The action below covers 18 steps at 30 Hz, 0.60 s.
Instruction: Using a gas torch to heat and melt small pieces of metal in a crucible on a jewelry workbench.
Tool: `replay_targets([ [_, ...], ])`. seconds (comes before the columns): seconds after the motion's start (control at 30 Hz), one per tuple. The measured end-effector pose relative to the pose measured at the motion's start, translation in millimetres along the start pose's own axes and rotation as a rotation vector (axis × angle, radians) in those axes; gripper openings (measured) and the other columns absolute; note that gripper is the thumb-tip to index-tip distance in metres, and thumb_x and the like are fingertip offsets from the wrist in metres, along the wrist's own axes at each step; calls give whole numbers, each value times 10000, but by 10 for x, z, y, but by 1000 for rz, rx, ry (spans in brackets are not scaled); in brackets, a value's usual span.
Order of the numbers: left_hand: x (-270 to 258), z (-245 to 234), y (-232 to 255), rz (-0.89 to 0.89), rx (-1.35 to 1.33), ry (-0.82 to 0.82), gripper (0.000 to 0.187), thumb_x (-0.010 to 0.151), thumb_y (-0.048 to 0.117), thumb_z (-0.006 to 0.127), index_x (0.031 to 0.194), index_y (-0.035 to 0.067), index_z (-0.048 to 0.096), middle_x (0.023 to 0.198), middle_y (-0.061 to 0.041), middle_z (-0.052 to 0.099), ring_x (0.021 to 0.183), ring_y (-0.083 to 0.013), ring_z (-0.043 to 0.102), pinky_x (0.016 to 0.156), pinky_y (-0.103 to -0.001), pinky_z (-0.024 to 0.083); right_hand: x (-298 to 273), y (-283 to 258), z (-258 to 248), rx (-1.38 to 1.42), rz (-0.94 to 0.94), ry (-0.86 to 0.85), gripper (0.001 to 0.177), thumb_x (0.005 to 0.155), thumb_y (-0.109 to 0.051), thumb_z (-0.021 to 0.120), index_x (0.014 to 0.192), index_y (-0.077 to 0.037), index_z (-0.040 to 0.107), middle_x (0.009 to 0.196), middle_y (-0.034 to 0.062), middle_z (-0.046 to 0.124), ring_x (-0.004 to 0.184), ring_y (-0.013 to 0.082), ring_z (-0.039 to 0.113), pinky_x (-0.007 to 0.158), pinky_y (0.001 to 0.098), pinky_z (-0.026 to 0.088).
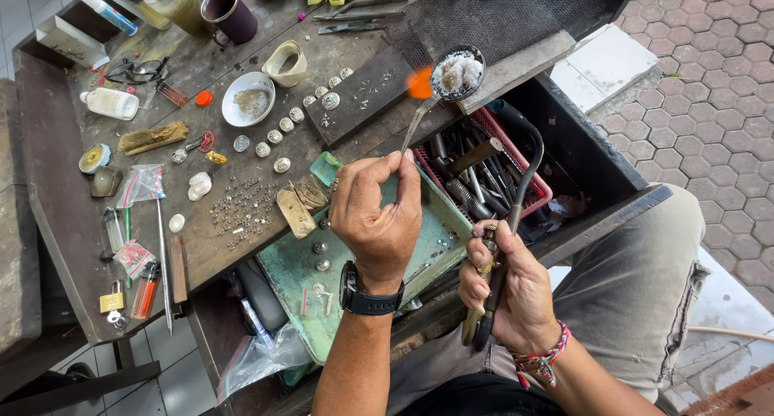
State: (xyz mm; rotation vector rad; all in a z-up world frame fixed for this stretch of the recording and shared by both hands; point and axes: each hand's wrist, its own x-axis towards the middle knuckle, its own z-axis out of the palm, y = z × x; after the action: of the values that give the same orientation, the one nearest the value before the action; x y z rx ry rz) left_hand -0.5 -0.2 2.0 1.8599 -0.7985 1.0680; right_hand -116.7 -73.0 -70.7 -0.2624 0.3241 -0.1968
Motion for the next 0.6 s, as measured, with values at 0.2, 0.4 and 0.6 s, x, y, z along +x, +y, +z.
replay_targets([
  [0.2,-9,3,-4,-8,-3,0,125,756,-48,676,764,26,575,725,-63,577,621,-190,565,583,-291,488,-1,2,0,-1,-1,2,219,913,-273,416,940,-69,491,666,20,427,392,129,388,313,247,306],
  [0.4,-12,1,-9,-13,-4,-2,110,762,-38,670,766,23,578,723,-69,579,622,-196,564,586,-295,489,0,0,8,8,-3,-9,223,920,-267,403,939,-60,485,661,23,425,390,131,391,309,244,319],
  [0.6,-10,0,-4,-8,9,-3,119,756,-42,675,763,26,578,729,-65,582,627,-195,570,592,-295,491,-1,0,14,10,-4,-5,220,920,-263,404,939,-59,485,661,25,423,389,134,389,309,245,317],
])
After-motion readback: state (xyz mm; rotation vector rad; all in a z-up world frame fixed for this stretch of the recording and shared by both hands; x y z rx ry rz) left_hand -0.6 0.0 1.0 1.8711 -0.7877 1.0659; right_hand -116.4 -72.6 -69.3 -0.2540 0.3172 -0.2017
